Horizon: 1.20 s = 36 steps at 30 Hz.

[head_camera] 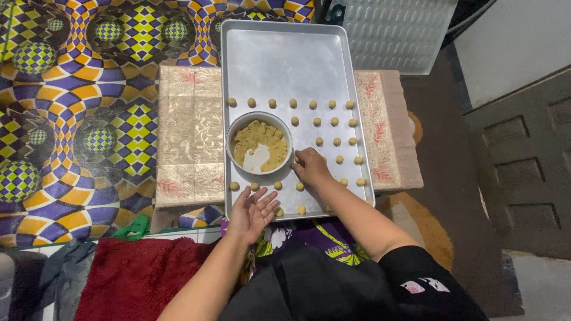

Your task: Rolling small portions of dough into balls and arranging them in rows on a baking tray.

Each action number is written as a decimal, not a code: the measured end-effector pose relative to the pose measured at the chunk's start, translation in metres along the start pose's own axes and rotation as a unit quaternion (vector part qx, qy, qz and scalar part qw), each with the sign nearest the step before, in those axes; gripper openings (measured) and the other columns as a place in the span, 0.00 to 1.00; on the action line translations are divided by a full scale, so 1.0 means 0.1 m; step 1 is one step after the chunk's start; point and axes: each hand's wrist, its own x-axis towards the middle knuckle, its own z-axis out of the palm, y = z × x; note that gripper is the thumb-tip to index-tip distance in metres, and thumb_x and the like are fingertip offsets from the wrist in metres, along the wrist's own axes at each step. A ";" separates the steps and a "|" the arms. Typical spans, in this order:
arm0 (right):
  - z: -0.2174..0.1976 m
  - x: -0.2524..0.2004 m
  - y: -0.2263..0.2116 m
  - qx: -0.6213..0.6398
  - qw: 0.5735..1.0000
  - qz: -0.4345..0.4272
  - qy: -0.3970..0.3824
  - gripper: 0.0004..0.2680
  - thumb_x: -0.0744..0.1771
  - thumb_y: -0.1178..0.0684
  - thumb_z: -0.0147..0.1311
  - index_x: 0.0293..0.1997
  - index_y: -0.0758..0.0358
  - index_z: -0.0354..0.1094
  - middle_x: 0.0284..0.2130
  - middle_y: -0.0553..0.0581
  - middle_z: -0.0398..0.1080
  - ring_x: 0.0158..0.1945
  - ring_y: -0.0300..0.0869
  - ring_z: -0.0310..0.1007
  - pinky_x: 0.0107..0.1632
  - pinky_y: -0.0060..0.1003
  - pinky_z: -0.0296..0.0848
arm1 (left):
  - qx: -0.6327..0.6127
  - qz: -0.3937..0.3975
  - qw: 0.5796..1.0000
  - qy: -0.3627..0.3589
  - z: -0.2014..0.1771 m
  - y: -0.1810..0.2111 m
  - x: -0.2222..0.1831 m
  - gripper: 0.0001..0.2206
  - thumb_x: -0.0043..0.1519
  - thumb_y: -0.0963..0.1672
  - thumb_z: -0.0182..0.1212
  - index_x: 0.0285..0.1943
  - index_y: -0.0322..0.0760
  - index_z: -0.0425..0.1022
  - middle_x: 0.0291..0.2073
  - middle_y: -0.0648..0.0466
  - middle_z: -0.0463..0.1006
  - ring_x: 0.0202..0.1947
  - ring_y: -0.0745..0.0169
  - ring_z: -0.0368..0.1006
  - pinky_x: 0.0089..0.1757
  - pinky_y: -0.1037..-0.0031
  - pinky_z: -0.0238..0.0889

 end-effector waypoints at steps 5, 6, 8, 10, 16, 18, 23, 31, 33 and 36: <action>0.12 0.02 0.10 -0.023 0.999 -0.041 0.007 0.11 0.69 0.54 0.53 0.56 0.60 0.73 0.49 0.60 0.73 0.56 0.50 0.74 0.59 0.40 0.73 | -0.002 0.002 1.000 0.009 -0.04 0.00 0.03 0.31 0.61 0.62 0.50 0.67 0.48 0.68 0.65 0.48 0.74 0.60 0.52 0.72 0.49 0.68 0.63; 0.15 0.03 0.13 -0.023 0.999 -0.043 0.005 0.11 0.69 0.54 0.53 0.56 0.60 0.73 0.49 0.60 0.73 0.56 0.50 0.74 0.59 0.40 0.73 | -0.005 0.003 1.000 0.011 -0.02 0.01 0.00 0.31 0.61 0.62 0.50 0.67 0.48 0.68 0.65 0.48 0.74 0.60 0.52 0.72 0.49 0.68 0.63; 0.20 0.06 0.17 -0.013 0.998 -0.048 0.033 0.10 0.68 0.55 0.54 0.55 0.60 0.74 0.48 0.61 0.73 0.55 0.51 0.74 0.59 0.39 0.74 | -0.009 0.005 1.000 0.011 0.02 0.02 -0.04 0.29 0.61 0.61 0.51 0.65 0.48 0.69 0.65 0.48 0.73 0.60 0.52 0.72 0.49 0.68 0.62; 0.07 -0.03 0.05 -0.003 0.998 -0.043 0.043 0.14 0.66 0.53 0.58 0.58 0.60 0.72 0.51 0.61 0.72 0.58 0.52 0.73 0.61 0.42 0.73 | -0.012 0.010 1.000 0.013 0.02 0.03 -0.04 0.29 0.61 0.61 0.51 0.64 0.48 0.69 0.64 0.48 0.74 0.59 0.53 0.72 0.49 0.69 0.63; 0.09 0.01 0.05 0.027 0.967 -0.177 0.183 0.08 0.65 0.58 0.60 0.49 0.59 0.76 0.42 0.56 0.74 0.50 0.49 0.76 0.53 0.37 0.76 | -0.017 0.039 0.998 0.039 -0.12 0.04 0.09 0.24 0.63 0.59 0.52 0.60 0.50 0.71 0.60 0.51 0.77 0.54 0.57 0.75 0.47 0.71 0.62; 0.12 0.08 -0.06 0.035 0.945 -0.236 0.224 0.06 0.64 0.60 0.62 0.42 0.56 0.79 0.36 0.51 0.76 0.44 0.46 0.79 0.47 0.34 0.78 | -0.014 0.051 0.997 0.051 -0.11 0.05 0.08 0.22 0.64 0.59 0.52 0.60 0.50 0.70 0.60 0.53 0.78 0.54 0.58 0.74 0.47 0.71 0.61; 0.45 0.54 -0.19 -0.018 0.950 -0.300 0.085 0.10 0.64 0.56 0.62 0.49 0.57 0.78 0.41 0.59 0.77 0.48 0.53 0.77 0.53 0.42 0.75 | -0.013 0.061 0.995 0.071 -0.11 0.03 0.10 0.20 0.66 0.57 0.49 0.60 0.50 0.70 0.60 0.56 0.77 0.54 0.62 0.74 0.49 0.73 0.60; 0.72 0.99 -0.70 -0.227 0.945 -0.236 0.004 0.13 0.61 0.53 0.66 0.48 0.55 0.75 0.47 0.56 0.74 0.54 0.53 0.69 0.48 0.47 0.77 | -0.023 0.048 0.996 0.074 -0.11 0.01 0.13 0.18 0.65 0.56 0.51 0.59 0.52 0.71 0.57 0.58 0.80 0.52 0.65 0.75 0.48 0.75 0.60; 0.81 1.07 -0.67 -0.243 0.931 -0.270 0.034 0.12 0.59 0.51 0.68 0.43 0.60 0.77 0.42 0.59 0.75 0.49 0.53 0.71 0.46 0.46 0.76 | -0.026 0.042 0.996 0.070 -0.07 0.02 0.11 0.18 0.65 0.56 0.51 0.59 0.52 0.71 0.57 0.58 0.79 0.52 0.64 0.75 0.47 0.76 0.60; 0.95 1.13 -0.58 -0.227 0.928 -0.281 0.088 0.08 0.59 0.50 0.66 0.34 0.60 0.75 0.32 0.57 0.72 0.43 0.53 0.70 0.41 0.46 0.73 | -0.032 0.034 0.997 0.069 -0.05 -0.03 0.05 0.18 0.66 0.56 0.51 0.59 0.51 0.70 0.56 0.57 0.80 0.51 0.64 0.75 0.46 0.76 0.60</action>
